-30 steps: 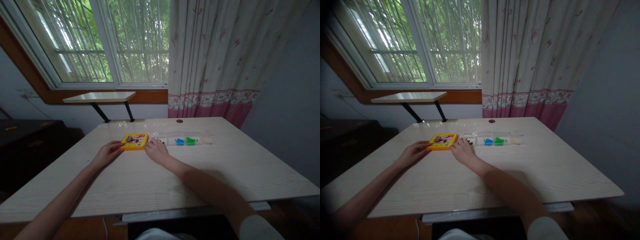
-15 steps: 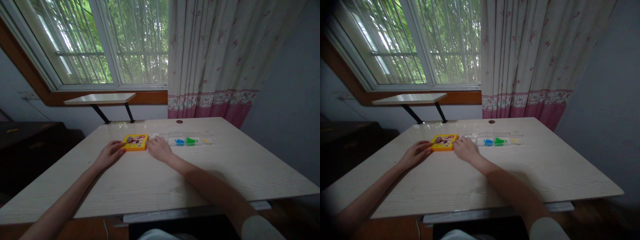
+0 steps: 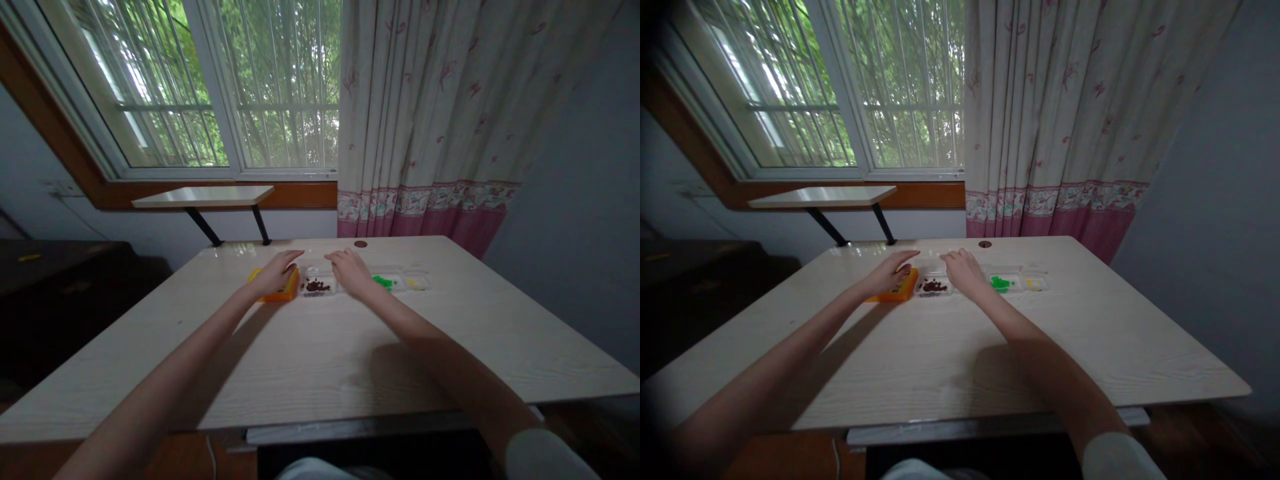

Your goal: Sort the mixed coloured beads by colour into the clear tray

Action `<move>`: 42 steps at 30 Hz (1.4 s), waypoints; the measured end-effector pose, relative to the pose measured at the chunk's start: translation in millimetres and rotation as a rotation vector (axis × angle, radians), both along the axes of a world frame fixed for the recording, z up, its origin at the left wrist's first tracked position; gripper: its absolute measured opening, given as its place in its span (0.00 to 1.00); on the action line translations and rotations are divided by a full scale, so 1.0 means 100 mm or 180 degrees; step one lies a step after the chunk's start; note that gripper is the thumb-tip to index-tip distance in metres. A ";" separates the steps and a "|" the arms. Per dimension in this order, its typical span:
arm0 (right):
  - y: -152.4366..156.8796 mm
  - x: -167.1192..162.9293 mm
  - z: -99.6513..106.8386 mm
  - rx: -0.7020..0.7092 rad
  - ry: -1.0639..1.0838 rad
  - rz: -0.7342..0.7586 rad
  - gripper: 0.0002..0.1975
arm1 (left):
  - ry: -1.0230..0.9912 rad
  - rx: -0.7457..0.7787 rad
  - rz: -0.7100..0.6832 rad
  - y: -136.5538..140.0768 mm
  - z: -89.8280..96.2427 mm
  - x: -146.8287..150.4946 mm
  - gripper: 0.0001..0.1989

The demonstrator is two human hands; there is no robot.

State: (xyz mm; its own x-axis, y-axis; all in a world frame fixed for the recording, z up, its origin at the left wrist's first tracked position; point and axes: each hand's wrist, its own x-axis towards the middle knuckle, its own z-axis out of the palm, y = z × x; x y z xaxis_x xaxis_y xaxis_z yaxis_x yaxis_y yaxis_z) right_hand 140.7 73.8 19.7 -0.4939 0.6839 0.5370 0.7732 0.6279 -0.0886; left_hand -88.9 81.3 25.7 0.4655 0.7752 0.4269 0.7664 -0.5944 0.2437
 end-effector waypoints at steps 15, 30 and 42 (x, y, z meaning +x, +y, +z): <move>-0.25 0.26 -0.44 -0.0282 0.0262 0.0492 0.18 | 0.0310 0.0020 -0.0373 -0.38 -0.24 0.01 0.21; -0.39 0.19 -0.50 -0.0147 -0.0380 0.0314 0.21 | 0.0267 0.0087 -0.0334 -0.50 -0.43 -0.05 0.19; -0.36 0.15 -0.53 -0.0132 -0.0391 0.0408 0.21 | 0.0209 0.0054 -0.0153 -0.48 -0.46 -0.05 0.20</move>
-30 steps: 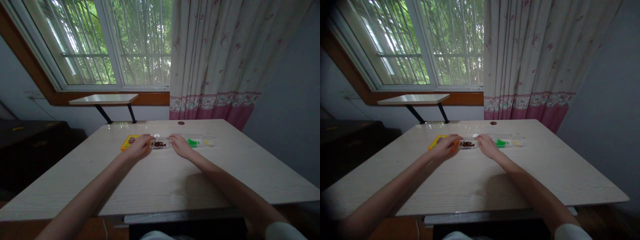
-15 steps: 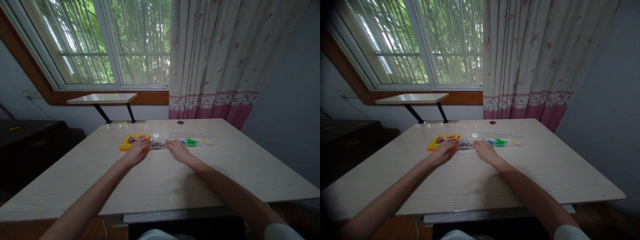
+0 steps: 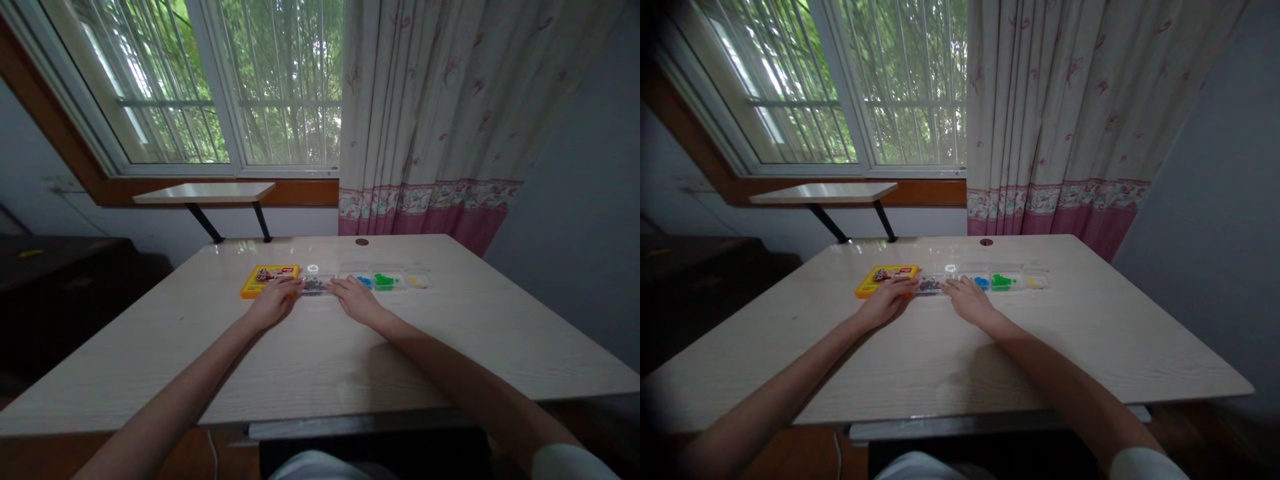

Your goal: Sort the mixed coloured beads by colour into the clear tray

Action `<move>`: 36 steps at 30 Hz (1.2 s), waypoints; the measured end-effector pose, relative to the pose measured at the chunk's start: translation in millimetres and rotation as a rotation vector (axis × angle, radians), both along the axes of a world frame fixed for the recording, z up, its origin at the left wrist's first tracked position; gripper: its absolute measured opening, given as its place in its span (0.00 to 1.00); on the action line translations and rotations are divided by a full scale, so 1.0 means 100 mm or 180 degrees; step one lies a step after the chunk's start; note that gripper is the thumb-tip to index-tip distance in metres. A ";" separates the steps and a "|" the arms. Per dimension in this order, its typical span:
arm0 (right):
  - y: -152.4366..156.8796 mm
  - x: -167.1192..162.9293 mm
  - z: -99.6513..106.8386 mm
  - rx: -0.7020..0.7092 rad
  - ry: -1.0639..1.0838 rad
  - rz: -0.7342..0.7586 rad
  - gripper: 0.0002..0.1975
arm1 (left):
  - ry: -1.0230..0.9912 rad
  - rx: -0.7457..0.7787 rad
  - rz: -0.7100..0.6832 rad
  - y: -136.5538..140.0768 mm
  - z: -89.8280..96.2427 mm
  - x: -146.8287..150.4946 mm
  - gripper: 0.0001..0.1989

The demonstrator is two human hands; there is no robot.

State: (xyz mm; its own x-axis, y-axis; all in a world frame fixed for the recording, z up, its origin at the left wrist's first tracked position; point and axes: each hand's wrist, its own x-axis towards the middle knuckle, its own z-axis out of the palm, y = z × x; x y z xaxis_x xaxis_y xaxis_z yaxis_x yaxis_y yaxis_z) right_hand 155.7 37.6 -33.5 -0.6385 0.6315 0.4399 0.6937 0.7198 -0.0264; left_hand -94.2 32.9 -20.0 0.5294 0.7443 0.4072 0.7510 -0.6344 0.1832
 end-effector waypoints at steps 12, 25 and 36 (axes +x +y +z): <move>0.01 -0.01 -0.03 -0.0029 0.0112 0.0099 0.21 | -0.0054 -0.0057 0.0050 0.00 -0.01 -0.03 0.22; 0.52 0.71 0.74 0.0134 0.0302 -0.0960 0.18 | -0.0436 -0.0250 0.0123 0.33 0.51 0.30 0.19; 0.48 0.74 0.64 0.0039 -0.0200 -0.0951 0.17 | -0.0555 -0.0671 -0.0150 0.64 0.41 0.92 0.25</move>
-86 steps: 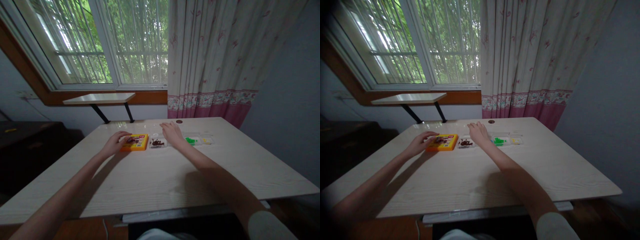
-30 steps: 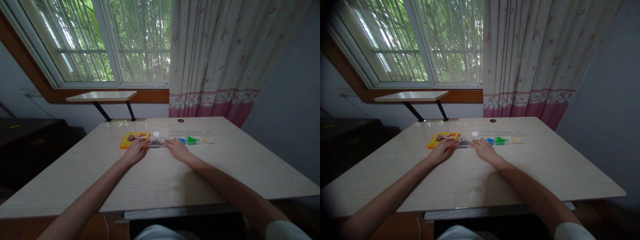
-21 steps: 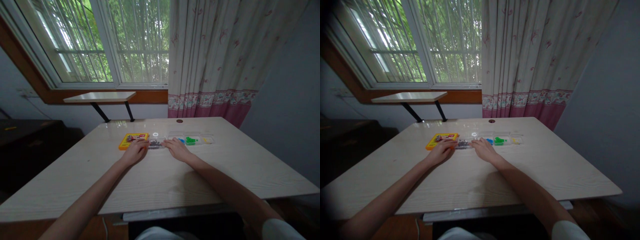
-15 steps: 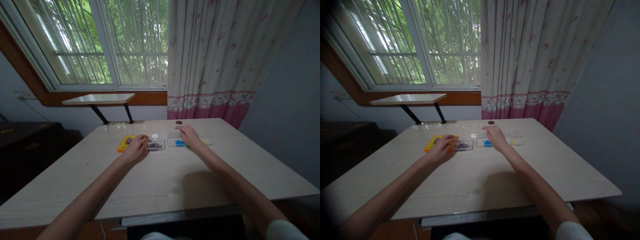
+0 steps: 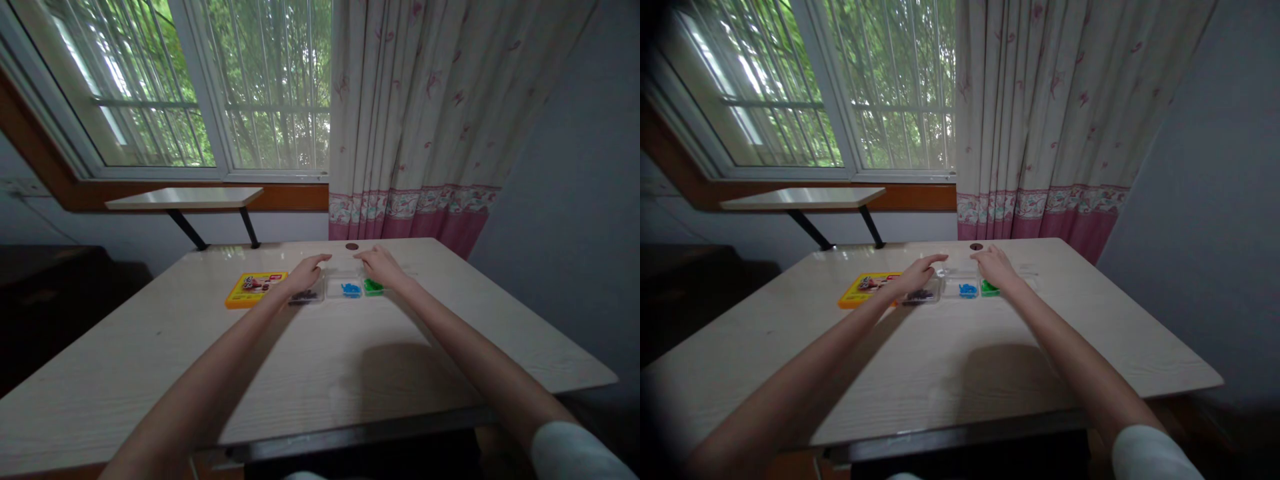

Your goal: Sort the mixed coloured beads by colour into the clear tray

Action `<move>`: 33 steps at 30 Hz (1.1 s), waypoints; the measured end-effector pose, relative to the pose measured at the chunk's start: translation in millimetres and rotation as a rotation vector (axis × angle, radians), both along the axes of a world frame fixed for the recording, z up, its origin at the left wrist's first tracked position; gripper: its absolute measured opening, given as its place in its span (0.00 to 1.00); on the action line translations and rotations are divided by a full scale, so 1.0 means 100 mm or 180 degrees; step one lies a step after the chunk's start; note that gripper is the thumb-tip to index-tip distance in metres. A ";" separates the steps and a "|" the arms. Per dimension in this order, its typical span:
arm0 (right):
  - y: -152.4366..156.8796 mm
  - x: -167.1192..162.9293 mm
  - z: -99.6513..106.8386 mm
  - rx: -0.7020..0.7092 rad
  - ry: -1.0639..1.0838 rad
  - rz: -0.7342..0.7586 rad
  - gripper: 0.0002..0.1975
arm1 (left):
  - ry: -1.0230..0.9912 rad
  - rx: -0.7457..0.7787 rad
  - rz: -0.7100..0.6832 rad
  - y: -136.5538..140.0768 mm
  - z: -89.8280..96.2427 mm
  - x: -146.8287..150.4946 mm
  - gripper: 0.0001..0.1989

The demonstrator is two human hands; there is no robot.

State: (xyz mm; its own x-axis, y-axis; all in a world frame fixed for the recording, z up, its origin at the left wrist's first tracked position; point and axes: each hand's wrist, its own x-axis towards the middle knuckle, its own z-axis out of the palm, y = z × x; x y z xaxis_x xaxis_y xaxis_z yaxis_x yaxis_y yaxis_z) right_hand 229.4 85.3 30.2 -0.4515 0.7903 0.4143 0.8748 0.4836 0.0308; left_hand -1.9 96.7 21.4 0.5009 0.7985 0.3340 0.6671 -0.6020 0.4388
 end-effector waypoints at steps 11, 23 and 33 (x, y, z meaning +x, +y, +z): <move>-0.43 0.12 -0.30 0.0258 0.0057 0.0710 0.20 | 0.0407 0.0512 -0.0085 -0.45 -0.15 -0.13 0.26; -0.54 0.12 -0.59 -0.0073 0.0188 0.0748 0.21 | 0.0790 0.0636 -0.0318 -0.60 -0.36 -0.17 0.23; -0.53 0.10 -0.69 -0.0083 0.0224 0.0749 0.22 | 0.0997 0.0613 -0.0225 -0.62 -0.37 -0.17 0.24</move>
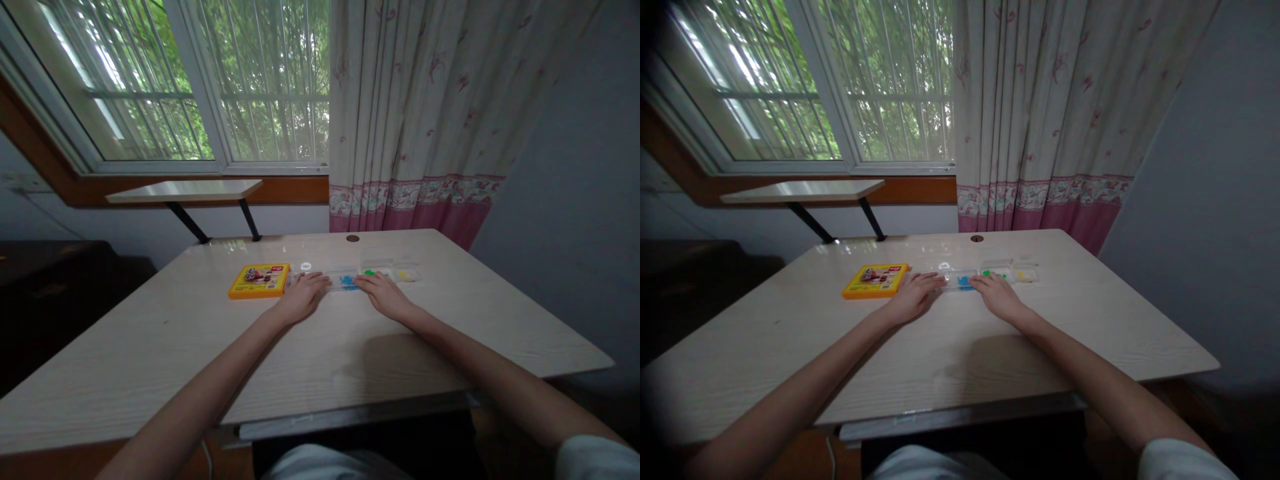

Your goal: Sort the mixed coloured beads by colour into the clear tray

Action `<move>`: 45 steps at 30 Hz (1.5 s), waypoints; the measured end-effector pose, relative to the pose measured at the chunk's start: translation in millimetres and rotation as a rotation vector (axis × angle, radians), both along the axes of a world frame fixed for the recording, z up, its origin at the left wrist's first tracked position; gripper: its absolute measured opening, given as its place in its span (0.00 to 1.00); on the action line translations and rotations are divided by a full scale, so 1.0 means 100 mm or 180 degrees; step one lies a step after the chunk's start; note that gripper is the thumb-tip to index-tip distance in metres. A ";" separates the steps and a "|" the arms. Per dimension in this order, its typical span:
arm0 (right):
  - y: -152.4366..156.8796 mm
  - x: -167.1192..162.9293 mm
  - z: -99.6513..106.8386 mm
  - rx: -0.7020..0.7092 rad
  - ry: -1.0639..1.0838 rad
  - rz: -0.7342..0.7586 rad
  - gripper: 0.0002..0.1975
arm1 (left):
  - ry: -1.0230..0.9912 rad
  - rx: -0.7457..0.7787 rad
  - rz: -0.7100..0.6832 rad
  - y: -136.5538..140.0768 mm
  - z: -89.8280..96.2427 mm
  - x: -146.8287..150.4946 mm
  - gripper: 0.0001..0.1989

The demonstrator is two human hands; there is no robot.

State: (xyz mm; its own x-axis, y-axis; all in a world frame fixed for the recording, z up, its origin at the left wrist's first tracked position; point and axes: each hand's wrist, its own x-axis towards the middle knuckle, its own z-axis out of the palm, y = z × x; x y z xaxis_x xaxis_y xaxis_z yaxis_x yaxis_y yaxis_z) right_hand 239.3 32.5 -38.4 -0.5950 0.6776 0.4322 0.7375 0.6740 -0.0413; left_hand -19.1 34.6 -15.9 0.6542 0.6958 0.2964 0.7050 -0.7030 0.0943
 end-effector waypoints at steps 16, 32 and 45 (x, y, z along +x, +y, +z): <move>0.05 0.09 0.26 0.0087 0.0543 0.0068 0.17 | -0.0580 -0.0126 -0.0129 -0.01 0.06 0.03 0.22; 0.38 0.67 0.58 0.0211 -0.0162 -0.0823 0.17 | -0.1353 -0.0866 -0.0244 0.58 0.26 1.10 0.27; -0.14 0.75 0.07 0.0161 0.0296 -0.0157 0.18 | -0.0107 -0.0234 -0.0483 0.04 0.06 0.90 0.24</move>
